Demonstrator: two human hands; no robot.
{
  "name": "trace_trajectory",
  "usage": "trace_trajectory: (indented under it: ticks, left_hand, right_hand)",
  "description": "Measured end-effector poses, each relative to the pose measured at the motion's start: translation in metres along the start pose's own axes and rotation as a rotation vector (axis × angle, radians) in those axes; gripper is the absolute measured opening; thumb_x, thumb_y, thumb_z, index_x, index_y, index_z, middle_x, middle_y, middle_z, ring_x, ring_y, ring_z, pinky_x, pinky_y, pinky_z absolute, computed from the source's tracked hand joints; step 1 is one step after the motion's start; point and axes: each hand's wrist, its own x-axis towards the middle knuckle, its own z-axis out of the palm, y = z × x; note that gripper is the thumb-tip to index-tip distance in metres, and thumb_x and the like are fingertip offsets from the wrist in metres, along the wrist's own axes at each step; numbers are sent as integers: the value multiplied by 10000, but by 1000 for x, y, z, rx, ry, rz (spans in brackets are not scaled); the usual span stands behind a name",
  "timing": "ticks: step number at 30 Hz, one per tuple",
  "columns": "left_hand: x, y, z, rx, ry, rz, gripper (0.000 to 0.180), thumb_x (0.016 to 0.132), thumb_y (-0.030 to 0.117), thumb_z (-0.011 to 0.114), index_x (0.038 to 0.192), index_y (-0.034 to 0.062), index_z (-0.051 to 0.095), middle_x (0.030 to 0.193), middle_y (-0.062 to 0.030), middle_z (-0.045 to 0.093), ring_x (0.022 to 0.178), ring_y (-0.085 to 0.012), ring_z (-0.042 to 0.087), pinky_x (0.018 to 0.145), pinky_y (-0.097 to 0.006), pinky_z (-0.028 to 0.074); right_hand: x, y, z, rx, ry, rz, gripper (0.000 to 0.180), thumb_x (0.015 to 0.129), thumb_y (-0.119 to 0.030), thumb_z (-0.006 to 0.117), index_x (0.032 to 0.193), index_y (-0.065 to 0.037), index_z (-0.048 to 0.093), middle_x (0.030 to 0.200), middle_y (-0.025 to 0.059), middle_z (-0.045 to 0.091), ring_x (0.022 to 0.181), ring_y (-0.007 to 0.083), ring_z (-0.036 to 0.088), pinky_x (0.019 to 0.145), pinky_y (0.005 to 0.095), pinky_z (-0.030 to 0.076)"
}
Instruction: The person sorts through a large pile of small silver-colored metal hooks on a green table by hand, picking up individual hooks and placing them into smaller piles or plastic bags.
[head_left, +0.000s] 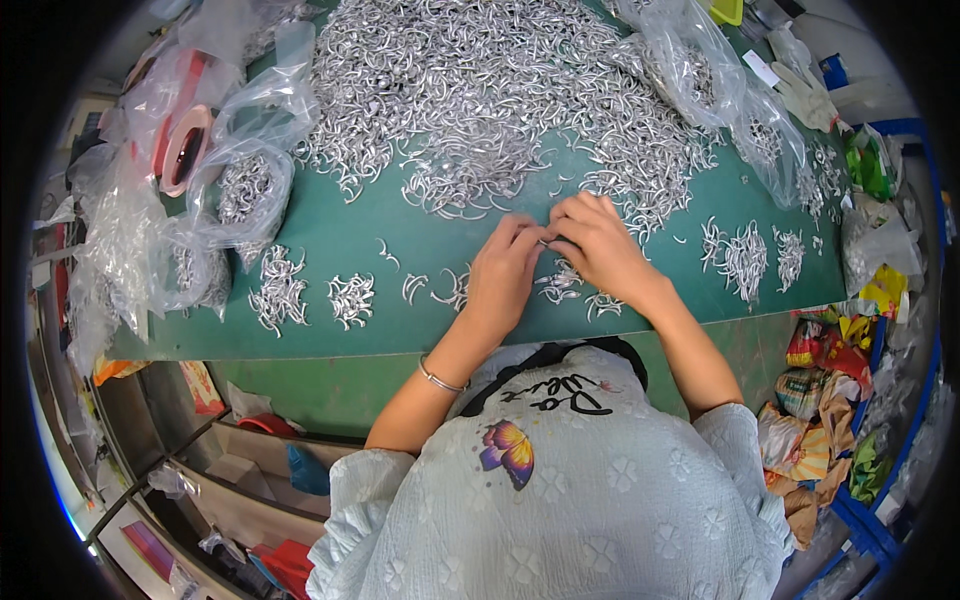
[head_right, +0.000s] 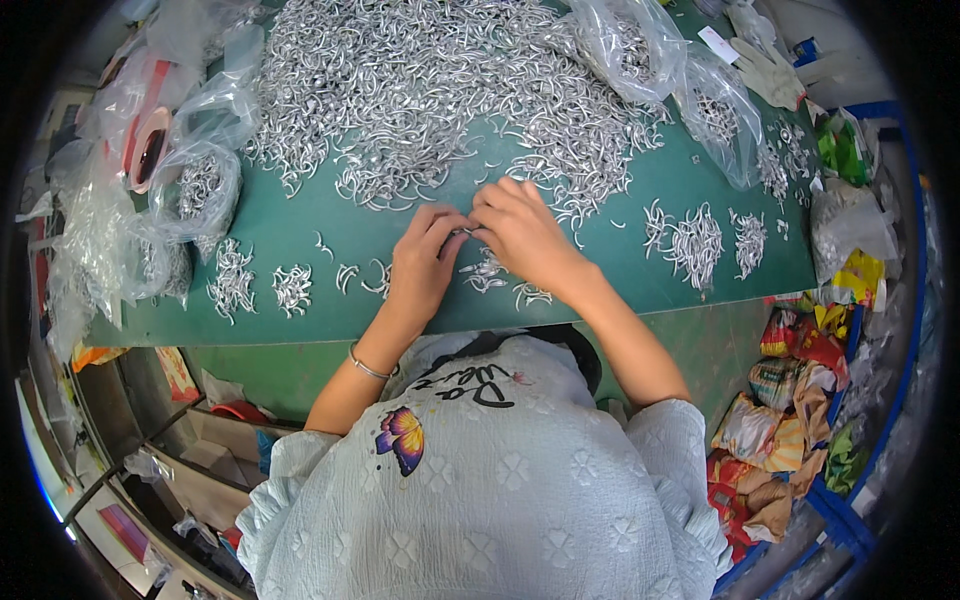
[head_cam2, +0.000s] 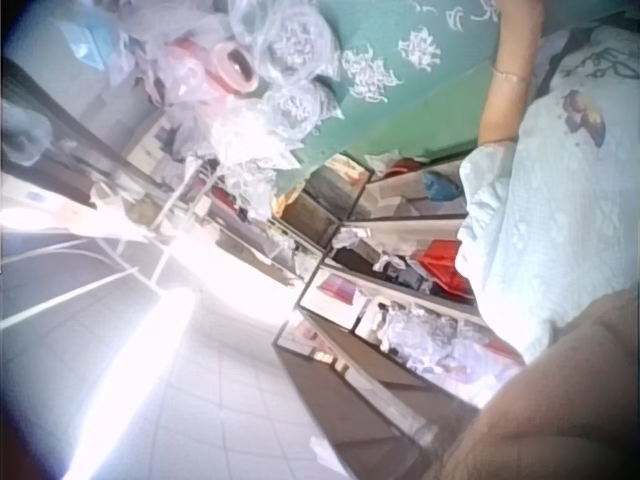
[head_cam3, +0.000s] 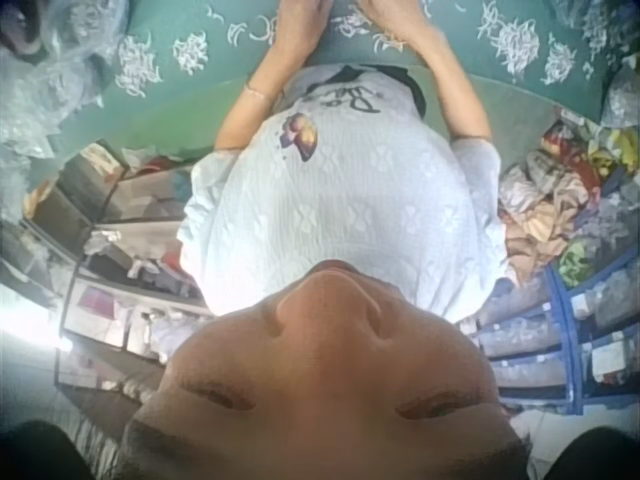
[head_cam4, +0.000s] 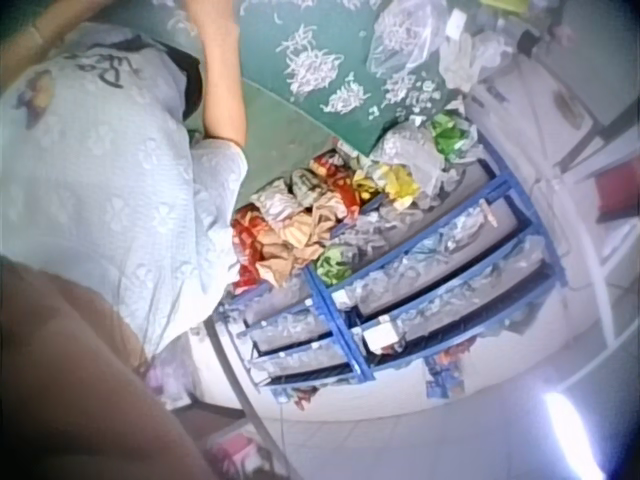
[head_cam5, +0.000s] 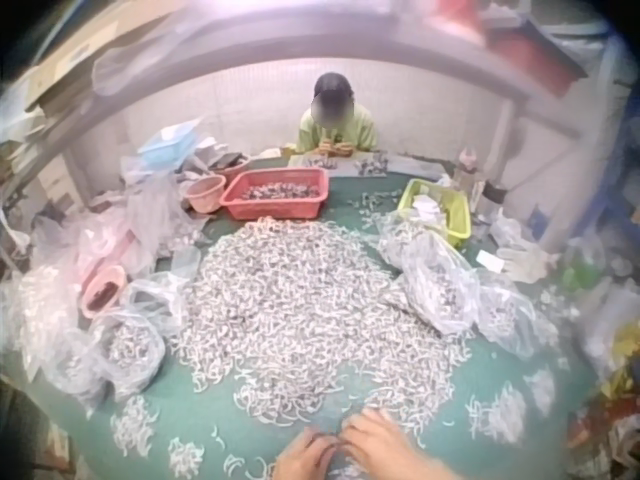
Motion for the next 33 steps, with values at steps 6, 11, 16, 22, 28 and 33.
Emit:
trace_trajectory:
  ticks: [6,11,16,22,28,33]
  left_hand:
    - [6,-2,0,162,-89,137,225,795,-36,634,1016,5,633,1090,-131,583,956,-327,587,810,-405,488]
    - [2,-11,-1,182,-96,136,187,806,-3,624,993,0,625,992,-122,571,924,-326,569,795,-403,479]
    - [-2,-10,-1,215,-16,105,174,797,6,647,969,13,628,981,-130,580,924,-328,577,805,-407,474]
    - [3,-12,-6,186,146,15,167,815,-3,650,980,4,623,973,-145,590,871,-342,590,761,-414,483]
    - [7,-11,-11,134,169,-9,176,848,-15,628,1024,-14,627,946,-154,582,776,-337,596,683,-406,491]
    - [4,-11,-14,36,170,-99,155,837,-32,643,989,-18,669,905,-138,606,709,-286,605,634,-357,493]
  right_hand:
    - [26,19,-10,-224,273,89,122,782,-95,697,890,-61,652,987,47,586,918,264,518,785,386,382]
    - [21,18,-4,-267,199,87,97,781,-91,694,843,-59,626,975,52,596,922,257,527,782,386,377]
    - [11,-2,-14,-139,231,97,94,785,-64,689,838,-49,612,936,66,609,881,265,537,764,378,374]
    - [12,-10,11,-141,128,12,106,774,-62,695,855,-38,631,882,74,597,851,269,550,761,382,386]
    - [25,4,10,-178,267,142,135,785,-110,709,880,-44,638,878,77,581,873,277,525,767,390,376]
    - [27,1,13,-233,142,175,111,775,-96,707,843,-56,629,878,71,589,874,270,525,783,398,363]
